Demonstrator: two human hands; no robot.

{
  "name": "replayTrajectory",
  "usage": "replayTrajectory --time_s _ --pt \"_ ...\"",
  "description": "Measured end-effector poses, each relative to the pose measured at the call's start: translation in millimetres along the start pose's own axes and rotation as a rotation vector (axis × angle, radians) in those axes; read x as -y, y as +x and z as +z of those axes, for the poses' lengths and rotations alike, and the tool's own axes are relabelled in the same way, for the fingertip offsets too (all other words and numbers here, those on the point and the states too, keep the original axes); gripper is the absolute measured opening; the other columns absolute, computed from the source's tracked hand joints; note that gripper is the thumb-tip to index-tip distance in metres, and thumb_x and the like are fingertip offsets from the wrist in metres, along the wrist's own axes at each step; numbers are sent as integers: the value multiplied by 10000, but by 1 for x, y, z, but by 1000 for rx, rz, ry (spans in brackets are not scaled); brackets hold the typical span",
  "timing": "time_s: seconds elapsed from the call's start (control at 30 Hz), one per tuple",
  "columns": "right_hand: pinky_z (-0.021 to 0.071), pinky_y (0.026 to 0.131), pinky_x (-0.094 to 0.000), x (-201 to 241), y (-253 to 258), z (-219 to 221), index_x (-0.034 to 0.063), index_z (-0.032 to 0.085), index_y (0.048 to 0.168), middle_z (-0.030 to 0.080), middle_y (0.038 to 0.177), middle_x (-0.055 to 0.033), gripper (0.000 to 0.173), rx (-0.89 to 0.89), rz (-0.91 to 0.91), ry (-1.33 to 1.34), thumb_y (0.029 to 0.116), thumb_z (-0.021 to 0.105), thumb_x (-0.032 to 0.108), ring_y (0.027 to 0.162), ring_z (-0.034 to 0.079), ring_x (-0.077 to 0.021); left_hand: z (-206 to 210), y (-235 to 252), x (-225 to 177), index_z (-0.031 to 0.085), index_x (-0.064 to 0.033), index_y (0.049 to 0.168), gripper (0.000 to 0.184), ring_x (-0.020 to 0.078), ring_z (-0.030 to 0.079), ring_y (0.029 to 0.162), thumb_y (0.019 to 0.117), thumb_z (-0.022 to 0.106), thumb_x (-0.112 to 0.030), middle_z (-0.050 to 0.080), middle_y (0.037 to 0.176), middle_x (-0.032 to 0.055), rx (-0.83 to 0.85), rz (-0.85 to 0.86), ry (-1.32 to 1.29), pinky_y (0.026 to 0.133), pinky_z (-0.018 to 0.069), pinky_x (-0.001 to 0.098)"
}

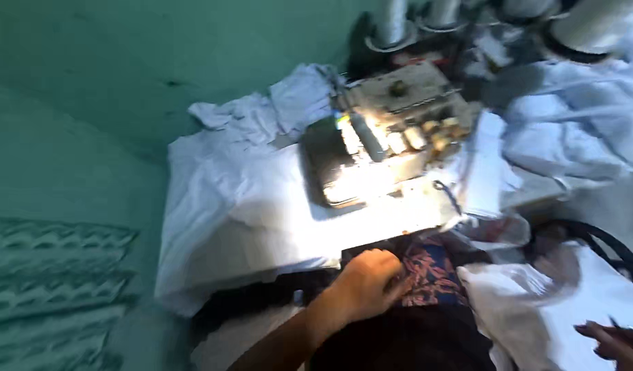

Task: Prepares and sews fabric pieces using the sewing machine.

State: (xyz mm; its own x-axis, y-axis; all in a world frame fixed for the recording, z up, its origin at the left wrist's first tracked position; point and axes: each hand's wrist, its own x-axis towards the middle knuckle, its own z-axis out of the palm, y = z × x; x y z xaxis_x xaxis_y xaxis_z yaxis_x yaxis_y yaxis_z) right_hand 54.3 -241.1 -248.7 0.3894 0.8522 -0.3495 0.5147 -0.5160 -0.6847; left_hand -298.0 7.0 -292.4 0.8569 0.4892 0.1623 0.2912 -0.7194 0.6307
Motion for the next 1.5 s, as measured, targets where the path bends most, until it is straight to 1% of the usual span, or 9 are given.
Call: replayTrajectory --time_s 0.17,0.3,0.43,0.83,0.97,1.13,1.27,1.37,1.5 --pt "613 753 -461 85 92 98 46 770 1028 748 923 -108 321 43 -594 -164 1027 583 306 806 722 -229 -70 -47 44 736 -79 1088 218 156 696 1055 980 618 -228 736 1095 53 -421 -391 188 938 579 340" --pt "612 760 -320 152 123 173 153 770 990 736 905 33 295 57 -803 -111 1020 568 367 836 702 -81 -63 -45 76 730 -122 1043 482 245 626 1108 911 671 -581 716 993 34 -270 -476 239 1030 471 455" --pt "580 716 -250 194 126 213 159 769 962 723 852 63 280 110 -706 103 1027 570 345 785 673 -24 -62 -41 75 676 -93 818 369 229 645 907 948 656 -438 667 824 48 -247 -405 185 905 489 430" --pt "495 568 -293 353 156 301 10 658 925 592 684 -29 260 353 -215 816 949 742 255 573 550 -98 -150 -92 44 669 -24 993 202 62 616 620 1006 588 -209 663 786 22 -585 -337 -27 550 551 255" --pt "538 685 -337 396 132 288 16 691 1036 644 791 -55 266 402 -513 541 1005 652 277 685 609 -127 -203 -94 107 577 -5 1369 484 364 671 1026 923 669 -168 656 1214 226 -472 -694 312 886 548 575" --pt "497 545 -222 436 104 235 -8 675 957 676 713 -17 238 531 -792 575 1046 601 200 551 571 -38 -340 -110 120 734 -39 1184 276 489 642 1147 930 652 29 697 1202 251 -522 -566 508 960 459 745" --pt "453 435 -199 441 91 172 31 665 1070 666 695 -20 187 345 -919 818 1055 589 200 491 543 -47 -433 -105 45 622 25 1262 338 302 640 1169 1037 518 -204 660 1239 238 -946 -469 716 1020 489 504" --pt "467 461 -209 420 92 136 49 666 986 603 726 1 173 123 -1082 742 1045 603 199 545 538 -63 -424 -87 6 534 -37 1371 391 81 591 1139 1036 508 -238 615 1256 110 -1018 -348 717 996 484 281" --pt "514 552 -241 344 123 142 99 673 819 631 745 23 195 -291 -1082 361 882 784 246 636 583 -52 -335 -62 -21 656 57 1141 369 485 662 986 912 649 -233 659 1115 298 -586 -332 878 805 513 681"
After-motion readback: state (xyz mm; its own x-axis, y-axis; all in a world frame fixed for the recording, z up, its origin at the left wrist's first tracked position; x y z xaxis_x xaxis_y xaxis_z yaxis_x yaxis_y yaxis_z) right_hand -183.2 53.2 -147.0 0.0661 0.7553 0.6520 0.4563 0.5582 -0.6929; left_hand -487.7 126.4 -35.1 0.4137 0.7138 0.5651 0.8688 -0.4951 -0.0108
